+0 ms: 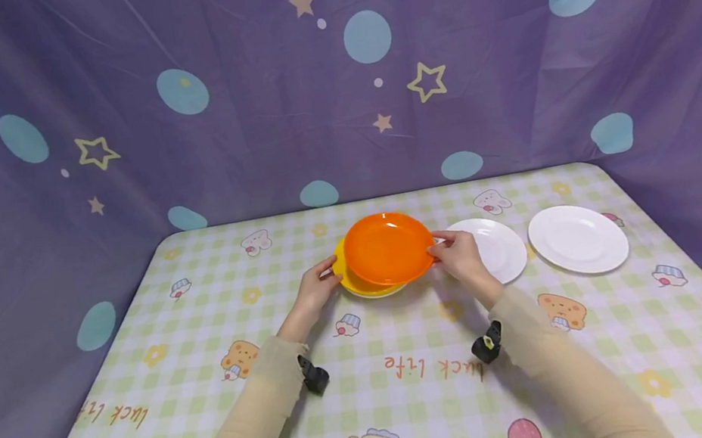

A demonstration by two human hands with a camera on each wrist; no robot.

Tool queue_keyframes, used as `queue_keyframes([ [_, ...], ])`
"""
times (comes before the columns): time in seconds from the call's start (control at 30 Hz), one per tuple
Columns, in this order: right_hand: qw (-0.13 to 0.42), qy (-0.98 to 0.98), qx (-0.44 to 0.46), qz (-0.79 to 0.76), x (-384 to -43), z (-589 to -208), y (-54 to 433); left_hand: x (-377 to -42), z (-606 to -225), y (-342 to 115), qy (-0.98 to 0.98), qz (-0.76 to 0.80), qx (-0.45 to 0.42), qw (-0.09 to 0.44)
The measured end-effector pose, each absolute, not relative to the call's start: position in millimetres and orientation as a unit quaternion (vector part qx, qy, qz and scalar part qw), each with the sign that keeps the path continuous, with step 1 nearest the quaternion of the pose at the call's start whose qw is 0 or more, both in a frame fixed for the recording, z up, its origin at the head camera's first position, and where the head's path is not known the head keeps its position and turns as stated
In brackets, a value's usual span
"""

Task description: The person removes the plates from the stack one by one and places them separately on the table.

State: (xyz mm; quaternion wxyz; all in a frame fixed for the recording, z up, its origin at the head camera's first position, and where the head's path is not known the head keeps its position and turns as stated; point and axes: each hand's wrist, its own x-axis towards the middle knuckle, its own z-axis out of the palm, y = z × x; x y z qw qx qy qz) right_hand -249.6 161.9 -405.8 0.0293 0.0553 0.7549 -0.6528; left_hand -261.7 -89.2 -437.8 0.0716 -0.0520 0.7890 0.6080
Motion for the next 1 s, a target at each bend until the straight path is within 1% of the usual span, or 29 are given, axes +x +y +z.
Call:
queue_keyframes([
  [0.23,0.045,0.76,0.044,-0.647,-245,-402,175,-263,-439,-89,0.789,0.608,-0.051,0.07],
  [0.73,0.055,0.781,0.01,-0.622,-229,-398,207,-263,-441,-89,0.79,0.606,-0.055,0.066],
  [1.0,0.093,0.792,-0.019,-0.603,-220,-399,227,-264,-442,-89,0.793,0.603,-0.053,0.065],
])
